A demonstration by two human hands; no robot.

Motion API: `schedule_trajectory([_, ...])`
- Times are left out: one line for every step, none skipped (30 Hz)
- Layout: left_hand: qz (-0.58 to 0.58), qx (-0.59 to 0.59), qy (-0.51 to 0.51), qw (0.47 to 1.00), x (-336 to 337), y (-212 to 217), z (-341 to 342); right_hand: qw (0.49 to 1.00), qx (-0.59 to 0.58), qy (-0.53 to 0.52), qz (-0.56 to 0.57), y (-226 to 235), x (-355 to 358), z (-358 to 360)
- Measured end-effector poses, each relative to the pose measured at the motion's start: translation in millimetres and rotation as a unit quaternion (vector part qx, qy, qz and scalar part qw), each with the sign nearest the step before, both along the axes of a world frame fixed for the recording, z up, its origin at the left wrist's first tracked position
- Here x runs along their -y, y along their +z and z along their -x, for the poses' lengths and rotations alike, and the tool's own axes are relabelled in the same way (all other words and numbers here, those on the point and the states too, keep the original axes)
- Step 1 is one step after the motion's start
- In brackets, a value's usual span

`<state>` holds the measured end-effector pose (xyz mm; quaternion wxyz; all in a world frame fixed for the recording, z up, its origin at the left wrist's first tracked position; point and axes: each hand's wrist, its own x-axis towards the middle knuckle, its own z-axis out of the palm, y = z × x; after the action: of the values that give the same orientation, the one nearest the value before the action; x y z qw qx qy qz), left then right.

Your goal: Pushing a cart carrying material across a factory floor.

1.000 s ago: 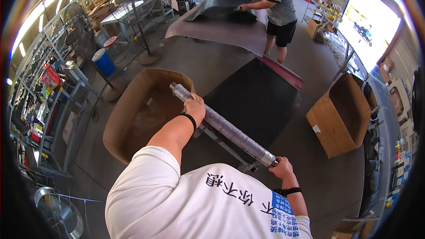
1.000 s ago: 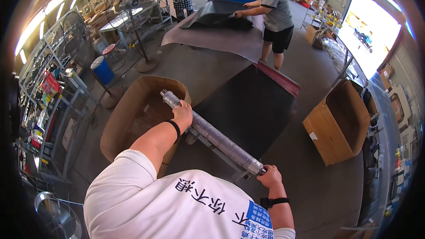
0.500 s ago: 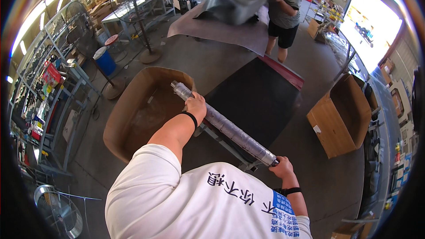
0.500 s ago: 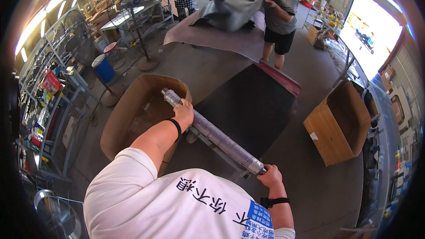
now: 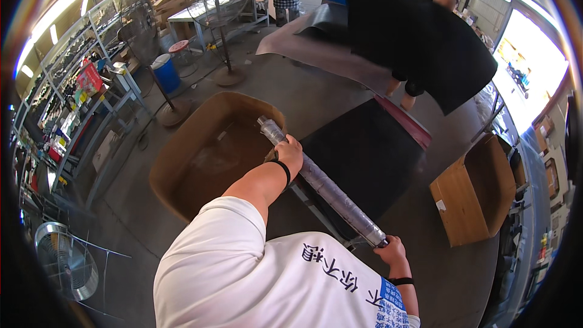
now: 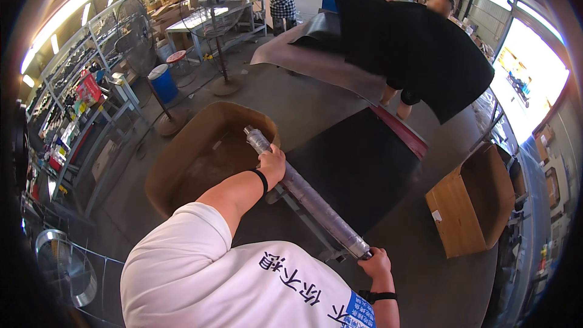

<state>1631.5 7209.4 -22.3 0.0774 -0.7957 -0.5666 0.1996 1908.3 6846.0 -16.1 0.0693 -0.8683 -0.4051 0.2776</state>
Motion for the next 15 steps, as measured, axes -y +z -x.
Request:
schedule_trajectory([0.001,0.007,0.002,1.0,0,2,0,1.0,0.011,0.002,-0.013,-1,-1,0])
schedule_trajectory([0.002,0.014,0.004,1.0,0,4,0,0.999,0.021,0.005,-0.026,-2,-1,0])
schedule_trajectory([0.002,0.014,0.008,1.0,2,6,-2,0.999,0.02,0.008,-0.026,-3,1,-1])
schedule_trajectory([0.005,0.02,0.01,1.0,2,8,-3,0.999,0.024,0.007,-0.024,-4,1,-2])
schedule_trajectory([0.008,0.025,0.011,1.0,2,9,-2,0.999,0.027,0.005,-0.022,-5,0,-3])
schedule_trajectory([0.008,0.024,0.015,1.0,3,9,-1,0.999,0.026,0.009,-0.022,-5,0,-3])
schedule_trajectory([0.001,0.023,0.008,1.0,5,7,-1,0.999,0.027,0.006,-0.023,-6,3,-2])
schedule_trajectory([-0.006,0.023,0.0,1.0,7,4,0,0.999,0.028,0.002,-0.023,-7,6,-2])
schedule_trajectory([-0.012,0.022,-0.011,1.0,8,2,2,0.999,0.027,0.001,-0.02,-7,7,0])
schedule_trajectory([-0.008,0.021,-0.016,1.0,9,1,2,0.999,0.027,-0.001,-0.019,-7,9,0])
schedule_trajectory([-0.018,0.022,-0.02,0.999,8,0,0,0.999,0.028,-0.004,-0.018,-6,10,0])
schedule_trajectory([-0.028,0.024,-0.026,0.999,7,-1,-1,1.0,0.026,-0.013,-0.012,-7,8,0])
schedule_trajectory([-0.054,0.018,-0.04,0.998,10,-2,-3,0.999,0.03,-0.008,-0.02,-9,9,0])
schedule_trajectory([-0.08,0.014,-0.054,0.995,12,-3,-1,0.999,0.035,-0.003,-0.028,-6,10,0])
schedule_trajectory([-0.093,0.042,-0.028,0.994,1,-14,1,0.999,0.029,0.013,-0.029,-2,7,-1])
